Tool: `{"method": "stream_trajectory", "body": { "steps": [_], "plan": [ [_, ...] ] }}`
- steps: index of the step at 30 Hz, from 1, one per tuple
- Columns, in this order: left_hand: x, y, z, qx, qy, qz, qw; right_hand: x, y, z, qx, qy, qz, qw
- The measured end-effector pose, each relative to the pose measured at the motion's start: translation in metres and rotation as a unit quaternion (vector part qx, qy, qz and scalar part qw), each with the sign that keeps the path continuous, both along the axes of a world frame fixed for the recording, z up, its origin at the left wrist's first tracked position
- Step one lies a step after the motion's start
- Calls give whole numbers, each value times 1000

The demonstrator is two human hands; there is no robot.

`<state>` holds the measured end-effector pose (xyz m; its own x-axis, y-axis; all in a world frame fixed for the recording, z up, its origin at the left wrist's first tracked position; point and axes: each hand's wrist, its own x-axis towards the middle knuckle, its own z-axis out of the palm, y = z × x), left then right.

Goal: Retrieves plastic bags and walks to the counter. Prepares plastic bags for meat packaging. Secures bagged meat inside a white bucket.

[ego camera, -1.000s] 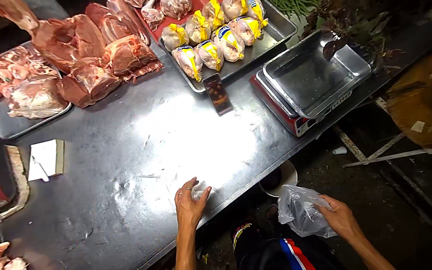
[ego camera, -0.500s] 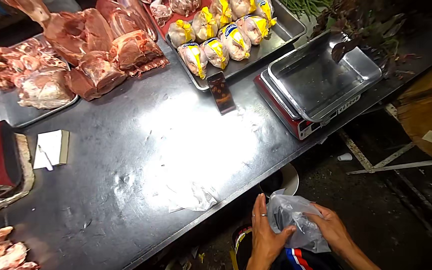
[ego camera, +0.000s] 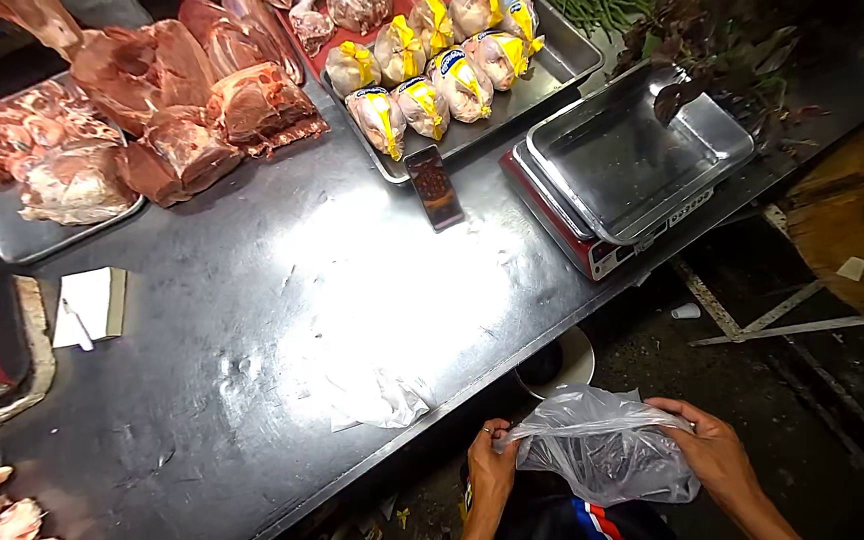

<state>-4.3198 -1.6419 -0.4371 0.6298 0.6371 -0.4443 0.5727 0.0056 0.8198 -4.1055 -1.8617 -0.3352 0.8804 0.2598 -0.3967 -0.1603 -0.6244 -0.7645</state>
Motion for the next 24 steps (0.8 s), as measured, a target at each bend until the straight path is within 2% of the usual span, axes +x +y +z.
{"method": "stream_trajectory", "body": {
  "steps": [4, 6, 12, 18, 21, 24],
  "plan": [
    [11, 2, 9, -212, -16, 118, 970, -2, -4, -11, -66, -22, 18, 997],
    [14, 2, 13, -275, -30, 143, 950, -6, -6, -17, -86, -24, 20, 996],
    [13, 4, 16, -306, -38, 116, 944, -7, -26, -38, -132, -15, -6, 991],
    [6, 11, 17, -331, -6, 32, 943, 0, -45, -53, -147, -14, -38, 988],
    [1, 11, 15, -367, -21, 7, 930, 1, -51, -64, -110, 26, -106, 988],
    [-3, 10, 13, -439, -80, 58, 893, 0, -61, -75, -84, 94, -176, 976]
  ]
}}
